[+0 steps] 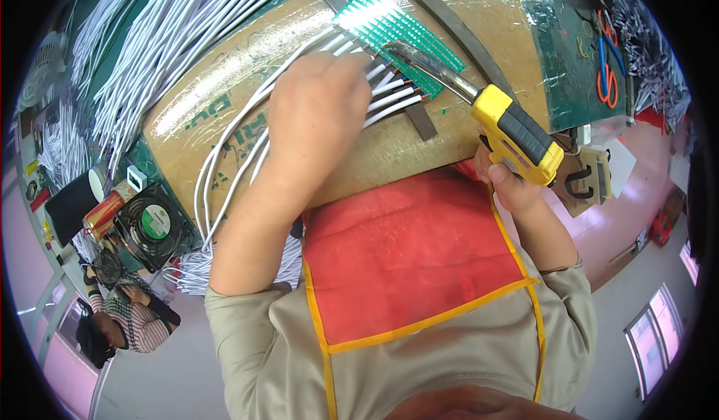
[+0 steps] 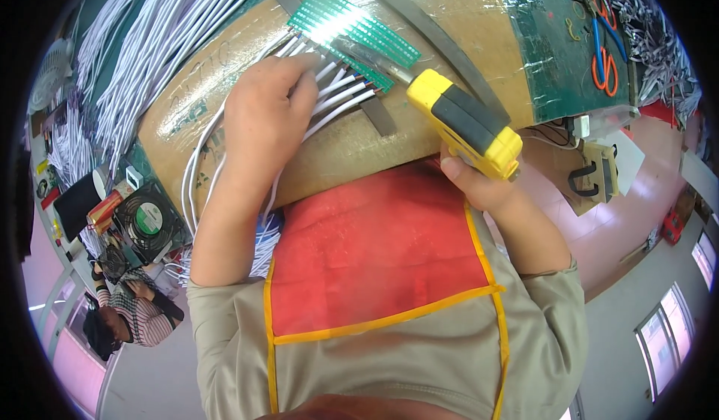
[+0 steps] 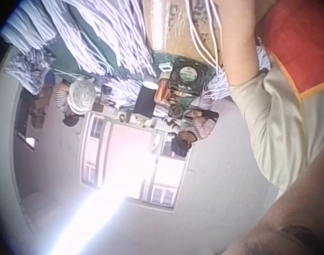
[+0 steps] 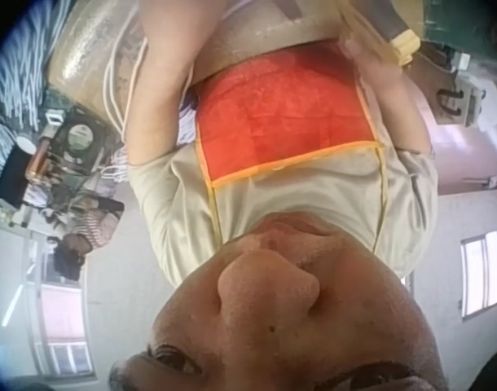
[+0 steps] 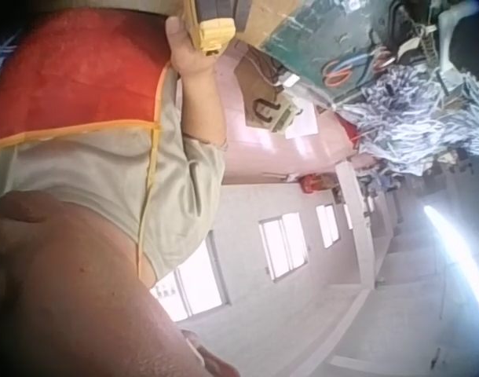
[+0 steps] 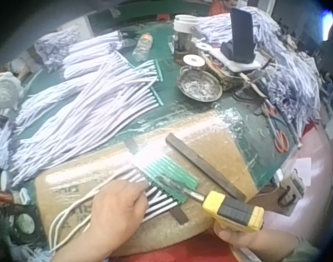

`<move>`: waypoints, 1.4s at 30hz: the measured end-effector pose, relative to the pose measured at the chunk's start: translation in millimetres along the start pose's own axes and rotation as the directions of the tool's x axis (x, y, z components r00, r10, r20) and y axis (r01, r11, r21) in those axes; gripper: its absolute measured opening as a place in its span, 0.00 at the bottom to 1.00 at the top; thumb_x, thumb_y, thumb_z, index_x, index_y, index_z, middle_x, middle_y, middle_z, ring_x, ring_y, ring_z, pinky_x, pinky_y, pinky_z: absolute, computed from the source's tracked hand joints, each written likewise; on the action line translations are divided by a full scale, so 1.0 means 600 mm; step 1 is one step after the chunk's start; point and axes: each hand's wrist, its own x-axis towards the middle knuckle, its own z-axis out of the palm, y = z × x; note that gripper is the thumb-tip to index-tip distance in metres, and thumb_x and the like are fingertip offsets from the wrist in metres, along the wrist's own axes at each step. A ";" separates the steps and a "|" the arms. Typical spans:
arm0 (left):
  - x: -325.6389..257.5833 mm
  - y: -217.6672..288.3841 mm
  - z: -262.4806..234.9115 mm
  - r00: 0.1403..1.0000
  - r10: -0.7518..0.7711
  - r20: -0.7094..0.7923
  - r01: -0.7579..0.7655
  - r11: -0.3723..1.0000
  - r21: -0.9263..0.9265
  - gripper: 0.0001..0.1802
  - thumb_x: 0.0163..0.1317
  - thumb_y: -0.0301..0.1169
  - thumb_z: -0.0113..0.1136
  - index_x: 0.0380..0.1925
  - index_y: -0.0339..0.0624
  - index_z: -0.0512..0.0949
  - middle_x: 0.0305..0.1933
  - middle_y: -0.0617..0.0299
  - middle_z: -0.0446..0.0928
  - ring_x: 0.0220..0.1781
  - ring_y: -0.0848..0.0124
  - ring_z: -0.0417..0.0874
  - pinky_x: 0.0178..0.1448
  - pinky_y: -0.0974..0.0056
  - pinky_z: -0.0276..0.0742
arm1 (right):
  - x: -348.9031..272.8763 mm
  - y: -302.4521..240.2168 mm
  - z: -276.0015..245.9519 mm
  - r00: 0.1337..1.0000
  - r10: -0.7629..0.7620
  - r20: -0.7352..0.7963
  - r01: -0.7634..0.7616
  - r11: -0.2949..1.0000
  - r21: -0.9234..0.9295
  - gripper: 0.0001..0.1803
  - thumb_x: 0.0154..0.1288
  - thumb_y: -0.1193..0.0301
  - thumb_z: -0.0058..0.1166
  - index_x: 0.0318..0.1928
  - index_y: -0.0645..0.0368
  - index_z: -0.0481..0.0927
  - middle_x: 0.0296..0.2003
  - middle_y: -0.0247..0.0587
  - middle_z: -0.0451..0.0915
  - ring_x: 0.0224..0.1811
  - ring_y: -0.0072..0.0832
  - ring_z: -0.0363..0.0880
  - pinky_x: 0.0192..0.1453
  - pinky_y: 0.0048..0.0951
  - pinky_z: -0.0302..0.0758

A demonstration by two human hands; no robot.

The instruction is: The person applies hot glue to a small circuit board with a glue gun, attaching wires to it.

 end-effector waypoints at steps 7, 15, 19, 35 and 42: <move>0.005 0.003 -0.006 0.999 0.035 0.029 -0.036 0.999 0.038 0.09 0.59 0.27 0.62 0.39 0.45 0.87 0.29 0.53 0.80 0.36 0.52 0.83 0.43 0.51 0.79 | -0.003 0.005 0.017 0.992 0.047 -0.114 -0.047 0.999 -0.003 0.38 0.62 0.51 0.72 0.61 0.63 0.71 0.26 0.28 0.67 0.24 0.19 0.64 0.28 0.24 0.62; 0.007 0.000 -0.007 0.999 0.052 0.009 -0.052 0.998 0.019 0.09 0.58 0.26 0.63 0.38 0.44 0.87 0.29 0.54 0.80 0.36 0.52 0.82 0.43 0.50 0.79 | -0.008 0.014 -0.006 1.000 -0.018 0.015 0.019 0.998 -0.057 0.24 0.69 0.73 0.60 0.64 0.62 0.74 0.35 0.35 0.77 0.35 0.26 0.75 0.40 0.30 0.73; 0.006 0.002 -0.006 0.999 0.046 0.008 -0.046 0.999 0.016 0.09 0.57 0.26 0.63 0.38 0.44 0.87 0.29 0.53 0.80 0.36 0.51 0.82 0.43 0.50 0.79 | -0.010 0.016 -0.011 0.999 -0.006 0.031 0.008 0.997 -0.071 0.23 0.69 0.71 0.61 0.63 0.63 0.74 0.35 0.35 0.77 0.34 0.26 0.75 0.39 0.30 0.73; 0.007 -0.001 -0.005 0.998 0.067 0.000 -0.067 0.998 0.000 0.08 0.57 0.24 0.64 0.36 0.41 0.87 0.27 0.53 0.79 0.34 0.53 0.82 0.41 0.51 0.78 | 0.000 -0.009 0.018 0.990 0.116 -0.078 -0.097 0.973 0.211 0.49 0.55 0.45 0.76 0.67 0.61 0.68 0.26 0.28 0.67 0.24 0.21 0.64 0.27 0.24 0.62; 0.006 0.000 -0.005 0.998 0.064 -0.010 -0.064 0.998 -0.004 0.08 0.57 0.24 0.64 0.36 0.41 0.86 0.28 0.53 0.80 0.34 0.53 0.82 0.41 0.51 0.78 | 0.005 -0.010 0.008 0.999 0.035 0.000 -0.035 0.995 0.093 0.16 0.68 0.64 0.62 0.47 0.61 0.74 0.28 0.33 0.72 0.29 0.23 0.71 0.33 0.27 0.68</move>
